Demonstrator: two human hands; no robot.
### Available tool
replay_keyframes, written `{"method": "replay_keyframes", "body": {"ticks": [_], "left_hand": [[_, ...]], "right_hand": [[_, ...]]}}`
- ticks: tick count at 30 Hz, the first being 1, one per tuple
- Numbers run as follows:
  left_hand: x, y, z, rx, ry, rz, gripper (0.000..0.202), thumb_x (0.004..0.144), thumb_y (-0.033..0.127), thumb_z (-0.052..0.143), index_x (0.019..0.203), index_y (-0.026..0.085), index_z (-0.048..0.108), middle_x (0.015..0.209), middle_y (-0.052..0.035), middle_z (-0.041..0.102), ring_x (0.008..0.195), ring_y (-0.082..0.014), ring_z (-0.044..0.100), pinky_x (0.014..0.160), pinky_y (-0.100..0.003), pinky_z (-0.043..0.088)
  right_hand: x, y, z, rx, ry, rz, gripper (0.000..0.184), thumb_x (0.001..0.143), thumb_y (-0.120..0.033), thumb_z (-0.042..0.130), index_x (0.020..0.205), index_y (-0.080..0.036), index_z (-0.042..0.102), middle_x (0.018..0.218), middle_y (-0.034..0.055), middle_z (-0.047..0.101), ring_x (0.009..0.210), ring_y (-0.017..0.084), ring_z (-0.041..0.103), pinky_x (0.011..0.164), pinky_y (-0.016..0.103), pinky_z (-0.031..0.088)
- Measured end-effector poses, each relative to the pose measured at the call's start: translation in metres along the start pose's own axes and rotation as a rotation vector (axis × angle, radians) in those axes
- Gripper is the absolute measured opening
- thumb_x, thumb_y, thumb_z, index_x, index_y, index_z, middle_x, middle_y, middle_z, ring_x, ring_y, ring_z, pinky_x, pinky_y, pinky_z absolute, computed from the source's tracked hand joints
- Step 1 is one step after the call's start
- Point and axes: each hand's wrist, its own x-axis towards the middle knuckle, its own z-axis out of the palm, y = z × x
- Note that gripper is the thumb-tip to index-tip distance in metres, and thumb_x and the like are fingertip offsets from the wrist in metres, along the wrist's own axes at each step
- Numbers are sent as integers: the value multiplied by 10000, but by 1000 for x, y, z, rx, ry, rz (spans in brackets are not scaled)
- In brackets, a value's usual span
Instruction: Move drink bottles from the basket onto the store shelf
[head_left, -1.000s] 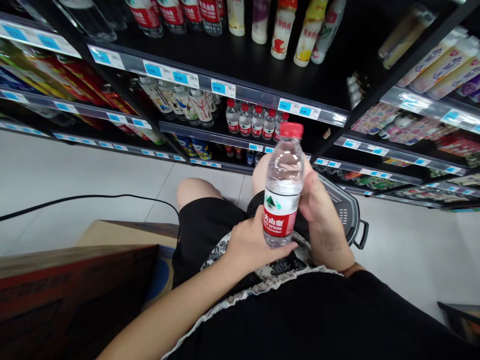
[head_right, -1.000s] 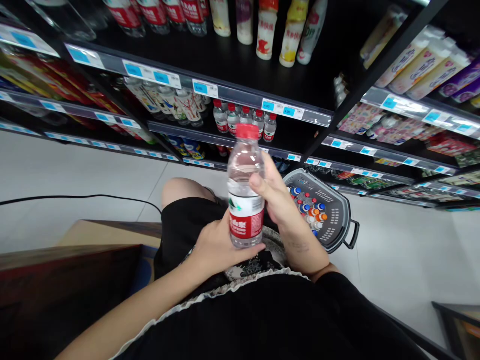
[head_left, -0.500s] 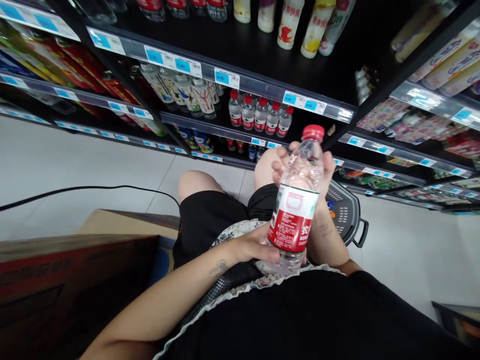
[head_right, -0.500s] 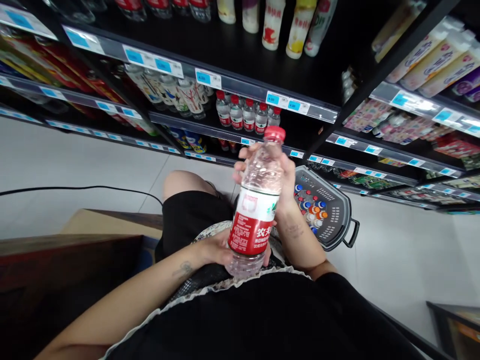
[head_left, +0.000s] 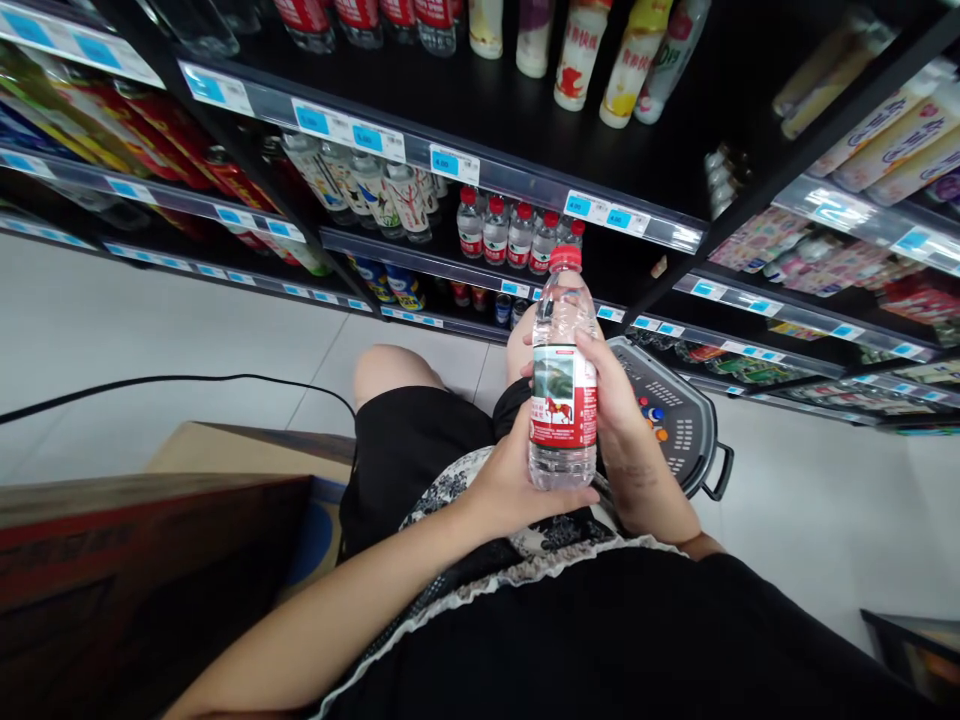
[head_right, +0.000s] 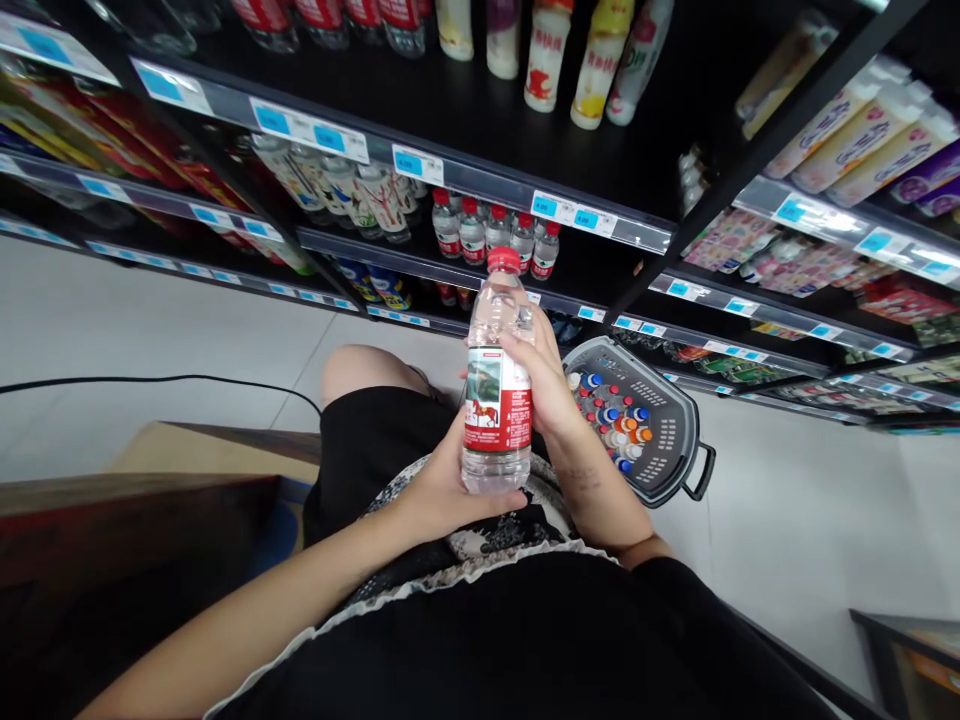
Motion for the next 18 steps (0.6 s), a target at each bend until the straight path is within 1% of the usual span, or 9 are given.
{"method": "replay_keyframes", "body": {"ticks": [3, 5, 7, 10, 14, 18], "left_hand": [[-1, 0, -1, 70, 21, 0, 980, 639, 480, 937, 1419, 191, 419, 1349, -142, 618, 1215, -310, 617, 1013, -435, 514], [-1, 0, -2, 101, 19, -3, 994, 633, 488, 938, 1428, 197, 417, 1369, -137, 611, 1237, -312, 609, 1037, -438, 504], [-2, 3, -2, 120, 18, -9, 1017, 630, 491, 938, 1448, 206, 405, 1334, -121, 634, 1225, -306, 620, 1046, -438, 498], [-3, 7, -2, 132, 40, 5, 1044, 612, 496, 944, 1458, 213, 402, 1269, -104, 666, 1173, -300, 648, 1012, -427, 515], [-3, 9, -3, 151, 40, 51, 988, 600, 506, 947, 1395, 201, 447, 1217, -100, 685, 1114, -293, 672, 979, -414, 532], [-5, 7, -2, 167, 13, 75, 1046, 604, 502, 948, 1456, 225, 408, 1270, -92, 675, 1160, -290, 665, 1010, -412, 530]], "right_hand": [[-2, -2, 5, -20, -6, -106, 636, 760, -474, 739, 1312, -256, 510, 1126, 44, 692, 965, 236, 714, 726, 373, 635], [-5, -5, 6, -35, -11, -104, 630, 760, -492, 724, 1300, -245, 517, 1125, 65, 694, 979, 260, 713, 718, 391, 634], [-7, -7, 7, -46, -25, -76, 628, 761, -517, 711, 1287, -228, 525, 1110, 88, 698, 985, 281, 711, 707, 406, 632], [-12, -11, 7, -26, -68, -50, 640, 763, -554, 694, 1278, -213, 528, 1086, 109, 701, 975, 295, 712, 693, 417, 630], [-17, -15, 9, 8, -100, -85, 647, 765, -547, 704, 1291, -219, 515, 1087, 112, 699, 966, 295, 715, 699, 423, 629], [-24, -15, 13, 13, -114, -119, 635, 774, -506, 720, 1311, -241, 508, 1106, 88, 695, 981, 279, 719, 734, 407, 630]]}}
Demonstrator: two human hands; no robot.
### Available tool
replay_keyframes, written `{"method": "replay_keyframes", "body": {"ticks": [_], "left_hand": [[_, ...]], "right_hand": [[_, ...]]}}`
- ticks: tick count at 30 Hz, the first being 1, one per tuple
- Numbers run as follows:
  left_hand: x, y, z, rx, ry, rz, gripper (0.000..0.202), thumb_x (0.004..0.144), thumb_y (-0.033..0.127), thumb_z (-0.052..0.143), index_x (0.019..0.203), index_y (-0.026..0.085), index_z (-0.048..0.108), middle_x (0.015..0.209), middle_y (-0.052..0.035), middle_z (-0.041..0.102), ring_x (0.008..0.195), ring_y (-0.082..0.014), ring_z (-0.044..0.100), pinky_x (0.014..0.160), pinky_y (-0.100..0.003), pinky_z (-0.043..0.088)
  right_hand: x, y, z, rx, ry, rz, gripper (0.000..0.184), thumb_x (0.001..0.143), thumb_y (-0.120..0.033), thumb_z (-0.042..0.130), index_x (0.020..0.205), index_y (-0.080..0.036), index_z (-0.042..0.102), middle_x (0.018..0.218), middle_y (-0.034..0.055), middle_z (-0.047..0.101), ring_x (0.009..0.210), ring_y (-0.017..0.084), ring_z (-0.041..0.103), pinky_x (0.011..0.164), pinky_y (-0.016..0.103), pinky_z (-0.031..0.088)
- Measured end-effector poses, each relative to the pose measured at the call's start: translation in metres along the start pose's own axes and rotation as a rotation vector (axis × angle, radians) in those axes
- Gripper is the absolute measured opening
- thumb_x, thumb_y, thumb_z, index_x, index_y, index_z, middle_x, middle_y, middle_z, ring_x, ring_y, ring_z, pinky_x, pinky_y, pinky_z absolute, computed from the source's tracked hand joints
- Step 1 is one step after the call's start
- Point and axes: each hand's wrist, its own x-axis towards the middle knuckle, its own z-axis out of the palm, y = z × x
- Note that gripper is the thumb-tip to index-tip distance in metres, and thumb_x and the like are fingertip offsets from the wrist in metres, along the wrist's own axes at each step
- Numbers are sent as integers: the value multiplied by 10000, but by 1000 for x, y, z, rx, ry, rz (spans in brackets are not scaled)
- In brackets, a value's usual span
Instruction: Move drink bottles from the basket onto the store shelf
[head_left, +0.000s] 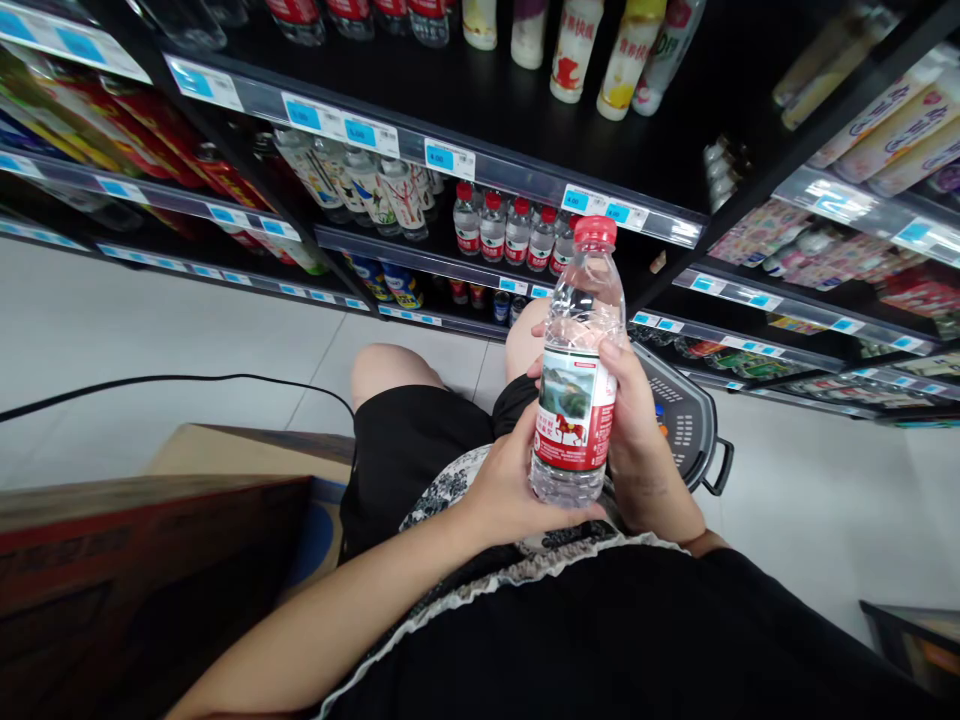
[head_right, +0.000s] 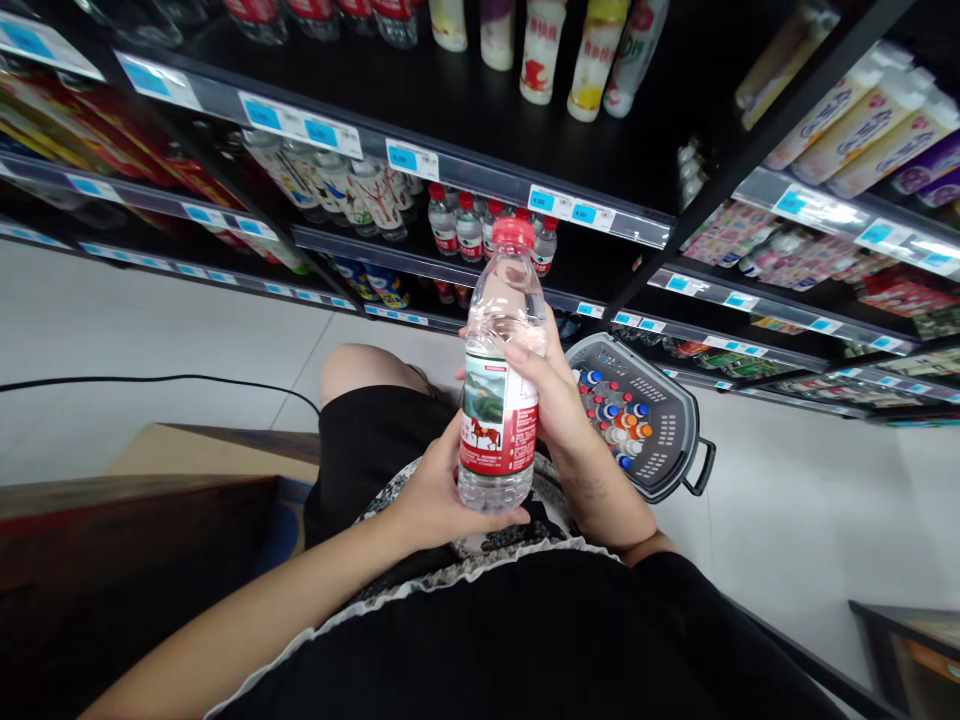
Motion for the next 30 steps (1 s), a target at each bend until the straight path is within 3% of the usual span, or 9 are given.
{"method": "replay_keyframes", "body": {"ticks": [7, 11, 14, 17, 20, 24, 26, 28, 30], "left_hand": [[2, -3, -5, 27, -13, 9, 1008, 620, 516, 935, 1429, 193, 428, 1381, -145, 610, 1257, -329, 613, 1091, -475, 481], [9, -9, -19, -4, -46, -5, 1064, 630, 483, 945, 1469, 198, 356, 1490, -160, 508, 1369, -316, 521, 1160, -463, 419], [18, -19, -26, -119, -62, -76, 930, 813, 482, 826, 1487, 177, 263, 1458, -182, 522, 1320, -270, 568, 1121, -427, 459], [32, -36, -37, 99, 71, -99, 871, 908, 455, 712, 1530, 137, 192, 1437, -208, 516, 1306, -276, 567, 1119, -453, 454], [51, -58, -67, 522, 182, -59, 961, 885, 424, 711, 1606, 89, 171, 1496, -243, 439, 1389, -343, 471, 1165, -500, 393], [75, -89, -135, 646, -102, -3, 635, 1031, 496, 503, 1593, 212, 421, 1378, -132, 581, 1238, -262, 590, 1111, -406, 444], [83, -111, -169, 751, 124, -140, 497, 1089, 407, 353, 1466, 199, 601, 1412, -141, 553, 1315, -240, 541, 1171, -371, 374], [87, -136, -197, 997, 378, -543, 609, 977, 433, 603, 1533, 190, 542, 1615, -203, 329, 1501, -393, 313, 1232, -520, 247], [91, -161, -219, 1062, 461, -850, 834, 870, 480, 719, 1617, 274, 410, 1703, -170, 134, 1538, -495, 145, 1166, -694, 228]], "right_hand": [[2, 6, -5, -63, 40, -8, 658, 776, -532, 744, 1328, -255, 515, 1187, 95, 682, 959, 266, 709, 702, 384, 621], [33, 38, -29, 93, -148, 130, 682, 801, -583, 716, 1323, -186, 531, 1135, 123, 699, 784, 209, 694, 625, 326, 592], [66, 69, -44, 187, -256, 262, 787, 772, -643, 729, 1354, -152, 534, 1246, 166, 673, 820, 214, 695, 665, 335, 598], [94, 93, -50, 122, -152, 282, 766, 759, -593, 788, 1341, -150, 561, 1295, 159, 660, 989, 243, 705, 759, 321, 599], [112, 109, -51, -69, 16, 278, 813, 634, -422, 909, 1330, -157, 584, 1162, 116, 712, 1016, 280, 702, 843, 361, 590], [124, 129, -54, -128, 195, 256, 923, 583, -325, 911, 1401, -142, 527, 1075, 102, 728, 1022, 319, 701, 858, 394, 582], [128, 136, -58, -66, 244, 253, 941, 598, -326, 896, 1435, -183, 490, 1028, 89, 733, 964, 327, 717, 818, 414, 588], [136, 133, -61, -44, 227, 224, 814, 599, -371, 891, 1316, -164, 566, 957, 100, 733, 907, 340, 724, 778, 434, 591], [150, 114, -60, -130, 144, 121, 641, 580, -375, 899, 1126, -154, 647, 920, 109, 736, 867, 331, 724, 770, 431, 591]]}}
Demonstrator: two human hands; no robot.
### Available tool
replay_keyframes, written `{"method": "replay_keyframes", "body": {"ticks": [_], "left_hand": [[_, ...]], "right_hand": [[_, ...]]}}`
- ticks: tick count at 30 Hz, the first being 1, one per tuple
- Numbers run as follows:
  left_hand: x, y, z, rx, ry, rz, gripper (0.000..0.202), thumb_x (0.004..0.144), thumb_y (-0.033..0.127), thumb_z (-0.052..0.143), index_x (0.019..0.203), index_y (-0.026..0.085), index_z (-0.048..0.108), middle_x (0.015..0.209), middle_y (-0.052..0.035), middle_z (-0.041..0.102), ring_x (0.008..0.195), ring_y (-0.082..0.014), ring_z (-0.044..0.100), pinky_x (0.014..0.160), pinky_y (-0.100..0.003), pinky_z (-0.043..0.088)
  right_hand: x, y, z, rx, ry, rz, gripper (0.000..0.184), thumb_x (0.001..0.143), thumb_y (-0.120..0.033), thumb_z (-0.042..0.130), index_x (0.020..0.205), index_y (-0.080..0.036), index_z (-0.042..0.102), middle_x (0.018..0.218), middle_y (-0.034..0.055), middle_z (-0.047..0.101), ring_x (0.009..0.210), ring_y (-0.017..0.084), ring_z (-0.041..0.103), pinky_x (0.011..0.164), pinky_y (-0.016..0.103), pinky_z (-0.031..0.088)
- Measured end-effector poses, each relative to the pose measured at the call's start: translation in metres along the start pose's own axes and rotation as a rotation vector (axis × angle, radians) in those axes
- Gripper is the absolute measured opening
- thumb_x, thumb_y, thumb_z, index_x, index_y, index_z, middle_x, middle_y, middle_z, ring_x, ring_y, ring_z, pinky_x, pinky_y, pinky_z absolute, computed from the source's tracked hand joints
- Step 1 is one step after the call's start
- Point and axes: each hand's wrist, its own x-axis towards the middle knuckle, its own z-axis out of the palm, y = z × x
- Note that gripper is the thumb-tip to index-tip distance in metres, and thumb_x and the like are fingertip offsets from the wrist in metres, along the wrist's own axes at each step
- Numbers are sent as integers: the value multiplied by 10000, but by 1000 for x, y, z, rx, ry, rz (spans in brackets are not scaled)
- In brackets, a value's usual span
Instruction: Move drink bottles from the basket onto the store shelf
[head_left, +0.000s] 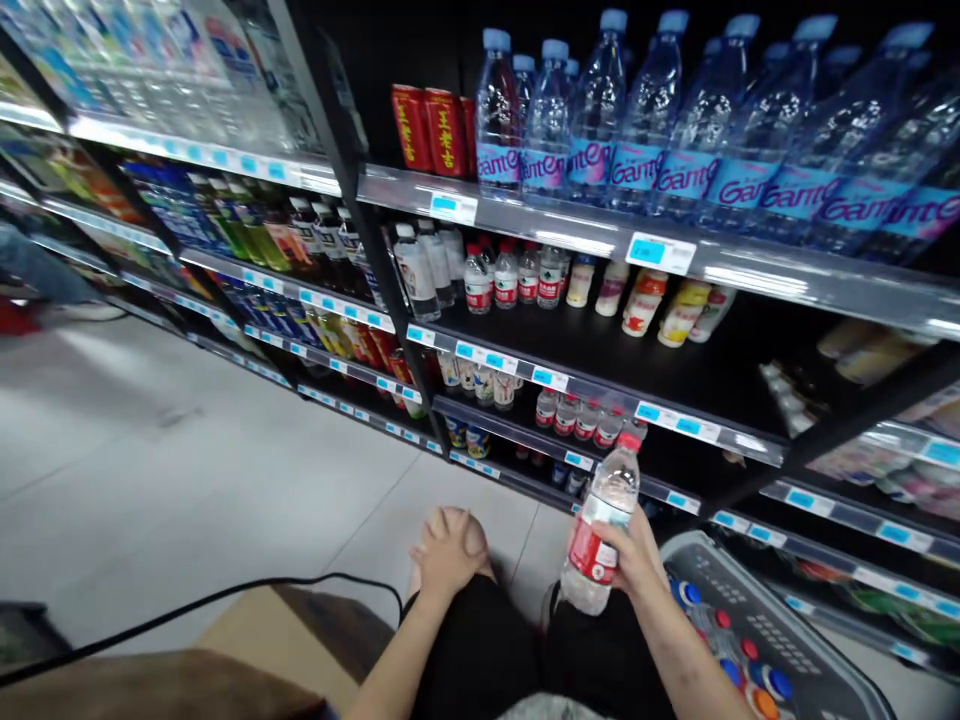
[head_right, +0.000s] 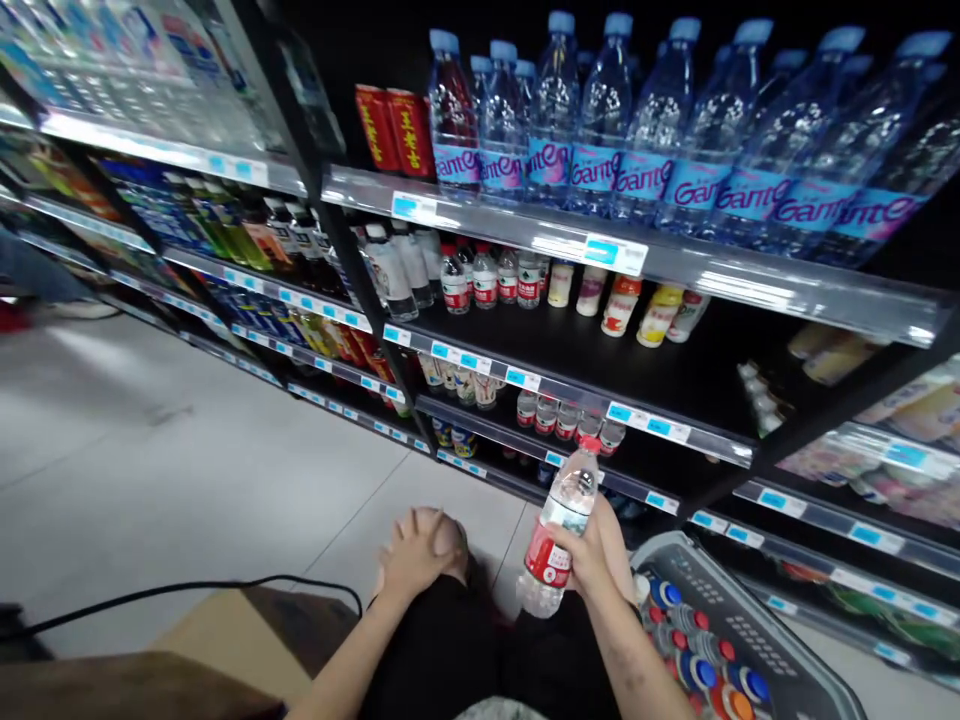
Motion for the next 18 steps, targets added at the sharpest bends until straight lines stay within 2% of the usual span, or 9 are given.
{"method": "replay_keyframes", "body": {"ticks": [2, 3, 5, 7, 9, 11, 13, 16, 18], "left_hand": [[25, -13, 9, 1, -41, -65, 836, 864, 520, 698, 1616, 314, 396, 1714, -102, 145, 1549, -463, 138, 1124, -742, 257], [37, -19, 11, -34, -52, -54, 776, 883, 520, 669, 1591, 301, 438, 1699, -79, 217, 1549, -414, 190, 1140, -711, 281], [59, -29, 13, -149, -69, -26, 634, 919, 486, 626, 1496, 232, 558, 1614, -73, 406, 1494, -308, 359, 1180, -553, 348], [77, -36, 14, -274, -68, -15, 529, 938, 440, 602, 1397, 179, 637, 1492, -70, 555, 1387, -232, 504, 1155, -385, 401], [89, -39, 14, -330, -64, -19, 491, 932, 414, 602, 1352, 167, 667, 1416, -57, 619, 1320, -220, 568, 1121, -331, 421], [95, -36, 13, -321, -59, -26, 477, 920, 402, 598, 1331, 175, 683, 1386, -49, 640, 1309, -244, 579, 1110, -352, 431], [97, -30, 11, -291, -67, -44, 465, 904, 386, 592, 1303, 174, 702, 1349, -64, 659, 1281, -272, 598, 1087, -375, 448], [98, -23, 7, -237, -72, -64, 428, 887, 357, 574, 1237, 170, 733, 1279, -92, 688, 1236, -296, 618, 1051, -394, 465], [99, -24, 6, -219, -73, -58, 416, 885, 348, 565, 1219, 169, 738, 1252, -95, 695, 1228, -293, 616, 1053, -393, 457]], "right_hand": [[18, -36, 8, -182, -56, -244, 504, 595, -378, 897, 987, -150, 679, 941, 118, 741, 830, 302, 722, 786, 417, 590], [30, -58, 15, -278, -18, -384, 505, 595, -396, 900, 981, -150, 685, 935, 118, 741, 804, 291, 719, 779, 414, 589], [61, -103, 34, -485, 105, -636, 548, 591, -419, 907, 1012, -139, 696, 981, 137, 741, 871, 299, 722, 824, 421, 583], [98, -143, 55, -619, 190, -828, 650, 615, -420, 903, 1150, -134, 669, 1078, 141, 728, 971, 306, 716, 903, 442, 566], [142, -174, 75, -748, 263, -1000, 614, 632, -461, 892, 1089, -124, 656, 970, 122, 721, 875, 281, 707, 862, 439, 565], [188, -193, 93, -801, 231, -1153, 681, 618, -465, 891, 1141, -120, 625, 1068, 140, 696, 979, 285, 680, 954, 459, 533], [235, -202, 111, -782, 122, -1110, 675, 606, -469, 883, 1119, -128, 609, 1138, 152, 671, 1046, 286, 654, 1009, 472, 502], [297, -199, 137, -653, -58, -827, 796, 461, -404, 912, 1131, -136, 575, 1095, 131, 683, 1020, 289, 658, 1008, 485, 499], [330, -192, 153, -567, -137, -706, 810, 449, -378, 911, 1141, -149, 560, 1098, 113, 685, 1020, 275, 658, 1025, 477, 493]]}}
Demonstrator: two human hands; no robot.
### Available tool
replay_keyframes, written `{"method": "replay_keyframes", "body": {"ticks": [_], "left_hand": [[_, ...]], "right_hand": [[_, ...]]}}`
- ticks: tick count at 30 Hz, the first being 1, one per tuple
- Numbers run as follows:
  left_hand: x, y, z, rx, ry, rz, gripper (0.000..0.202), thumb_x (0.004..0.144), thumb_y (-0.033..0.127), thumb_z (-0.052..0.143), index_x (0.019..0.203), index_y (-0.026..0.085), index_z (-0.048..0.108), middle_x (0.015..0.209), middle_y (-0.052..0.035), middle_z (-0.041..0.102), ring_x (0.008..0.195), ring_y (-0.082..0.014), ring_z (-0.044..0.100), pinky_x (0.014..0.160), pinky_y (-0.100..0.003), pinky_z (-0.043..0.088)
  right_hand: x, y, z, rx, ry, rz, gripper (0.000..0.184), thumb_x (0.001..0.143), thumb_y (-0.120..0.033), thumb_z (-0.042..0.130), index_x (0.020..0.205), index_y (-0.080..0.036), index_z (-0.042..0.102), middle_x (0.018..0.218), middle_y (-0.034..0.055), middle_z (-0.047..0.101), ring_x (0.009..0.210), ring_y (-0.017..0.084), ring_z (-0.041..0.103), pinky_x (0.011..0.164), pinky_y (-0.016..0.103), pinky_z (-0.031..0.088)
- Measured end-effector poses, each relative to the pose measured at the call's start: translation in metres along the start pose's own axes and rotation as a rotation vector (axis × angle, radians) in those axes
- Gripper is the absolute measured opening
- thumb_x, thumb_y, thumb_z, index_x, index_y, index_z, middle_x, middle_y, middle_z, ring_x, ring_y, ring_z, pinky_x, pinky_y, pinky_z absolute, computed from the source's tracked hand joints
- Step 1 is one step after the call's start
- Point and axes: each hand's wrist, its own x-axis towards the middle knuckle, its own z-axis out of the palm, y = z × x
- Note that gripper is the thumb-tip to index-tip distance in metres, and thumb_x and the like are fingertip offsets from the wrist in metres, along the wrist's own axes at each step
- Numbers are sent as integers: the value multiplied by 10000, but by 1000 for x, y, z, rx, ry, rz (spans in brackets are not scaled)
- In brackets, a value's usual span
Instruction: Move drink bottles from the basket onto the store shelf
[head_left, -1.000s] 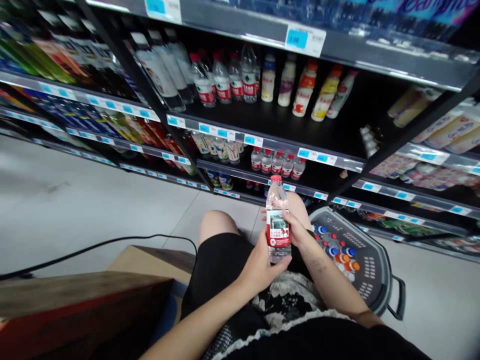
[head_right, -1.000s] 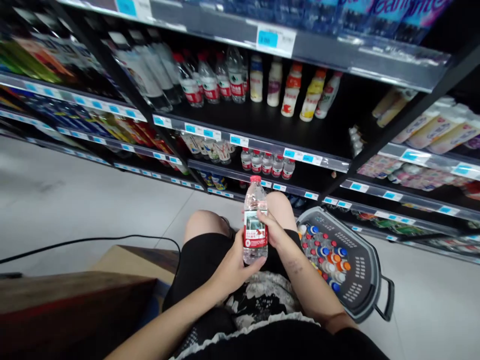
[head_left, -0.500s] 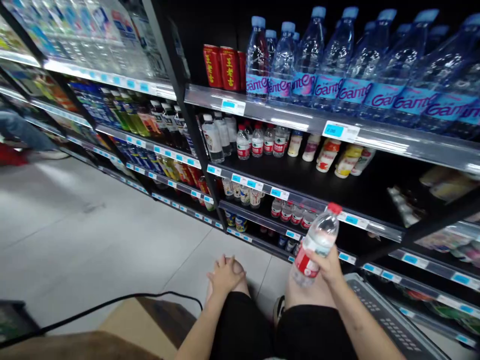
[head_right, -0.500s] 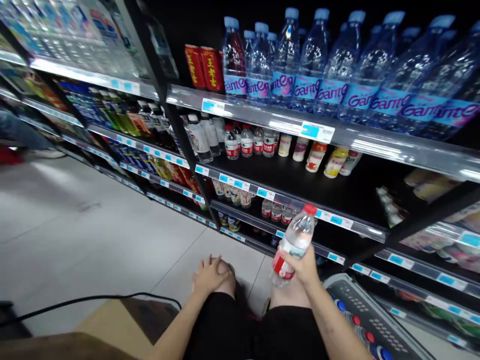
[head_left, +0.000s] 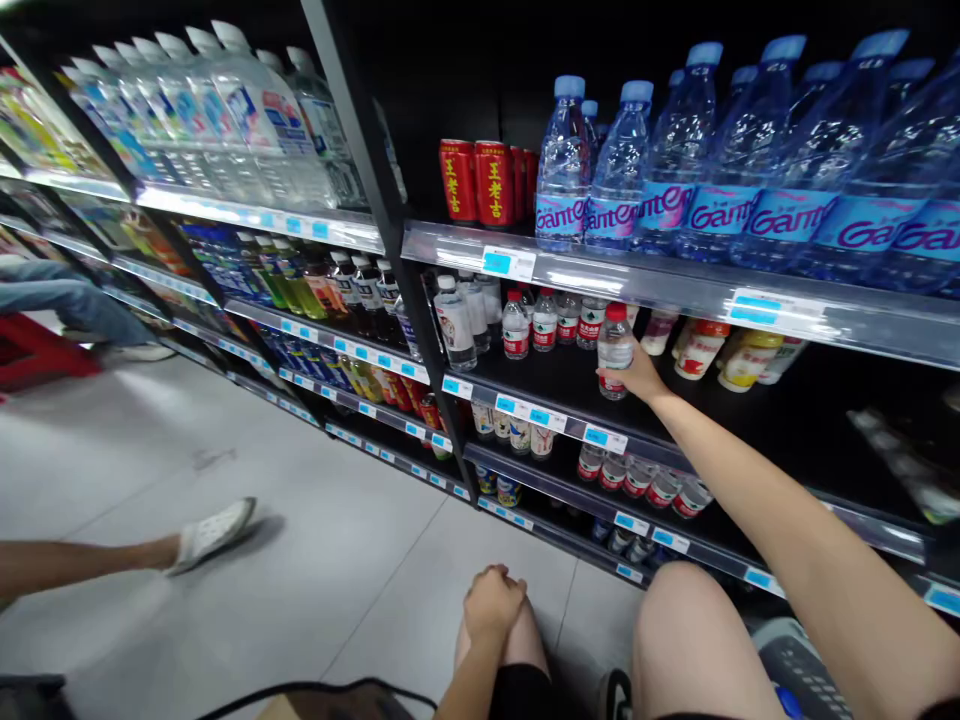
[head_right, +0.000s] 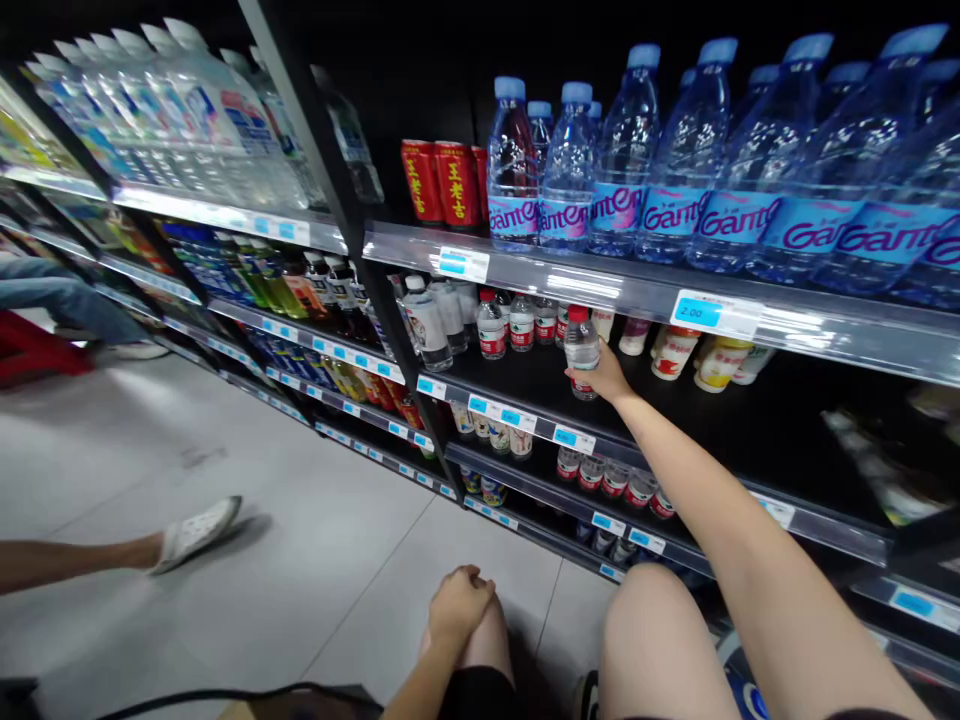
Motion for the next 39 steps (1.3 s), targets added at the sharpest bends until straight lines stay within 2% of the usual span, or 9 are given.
{"method": "replay_keyframes", "body": {"ticks": [5, 9, 12, 16, 21, 25, 31, 36, 39], "left_hand": [[9, -12, -1, -24, -12, 2, 419, 891, 364, 549, 1224, 189, 732, 1271, -78, 683, 1238, -267, 604, 1065, -382, 445], [13, -16, -6, -10, -31, -12, 414, 903, 360, 544, 1235, 187, 721, 1300, -81, 672, 1243, -257, 607, 1060, -375, 449], [11, -14, -12, 2, -41, -26, 393, 914, 344, 535, 1220, 187, 723, 1294, -89, 675, 1242, -256, 608, 1058, -368, 442], [7, -13, -19, -10, -55, -34, 371, 931, 354, 526, 1200, 199, 730, 1296, -83, 675, 1247, -251, 607, 1047, -356, 442], [3, -16, -21, -12, -48, -39, 411, 929, 350, 528, 1264, 185, 700, 1335, -87, 656, 1274, -241, 591, 1067, -342, 430], [0, -16, -20, -4, -46, -72, 416, 928, 355, 535, 1272, 185, 693, 1342, -91, 650, 1273, -245, 591, 1061, -353, 434], [-2, -11, -24, -25, -31, -87, 341, 932, 340, 537, 1190, 212, 719, 1301, -61, 670, 1245, -235, 602, 1036, -346, 444], [-2, -10, -25, -25, -30, -92, 343, 930, 321, 538, 1185, 185, 723, 1292, -87, 674, 1242, -246, 608, 1034, -341, 443], [-1, -12, -23, -24, -29, -81, 352, 925, 322, 538, 1189, 183, 725, 1290, -92, 675, 1232, -248, 615, 1026, -338, 448]], "right_hand": [[49, 29, 34, 203, -21, 110, 929, 423, -370, 914, 1228, -201, 481, 1185, 97, 663, 1057, 258, 642, 1041, 464, 493], [66, 50, 53, 223, 34, 124, 978, 469, -463, 868, 1294, -209, 407, 1300, 133, 613, 1181, 267, 613, 1102, 440, 459], [60, 70, 66, 28, 145, 104, 913, 625, -503, 788, 1359, -162, 364, 1414, 196, 541, 1290, 283, 564, 1154, 445, 416], [44, 86, 75, -359, 104, 184, 1021, 686, -365, 821, 1507, -67, 292, 1450, 252, 506, 1368, 364, 491, 1160, 478, 397], [40, 83, 75, -526, 112, 174, 936, 765, -343, 810, 1498, -28, 322, 1393, 240, 543, 1298, 372, 517, 1110, 458, 427], [39, 81, 77, -617, 213, 181, 1043, 728, -432, 833, 1502, 12, 292, 1440, 284, 466, 1321, 424, 457, 1131, 506, 385], [39, 85, 74, -586, 190, 131, 922, 781, -271, 713, 1530, 17, 258, 1408, 274, 492, 1305, 386, 489, 1144, 465, 376], [38, 77, 77, -686, 217, 211, 1113, 712, -468, 854, 1542, 17, 292, 1390, 290, 484, 1296, 446, 474, 1098, 541, 401], [37, 76, 79, -724, 206, 185, 1077, 715, -386, 846, 1545, 10, 285, 1399, 286, 475, 1286, 441, 476, 1088, 543, 404]]}}
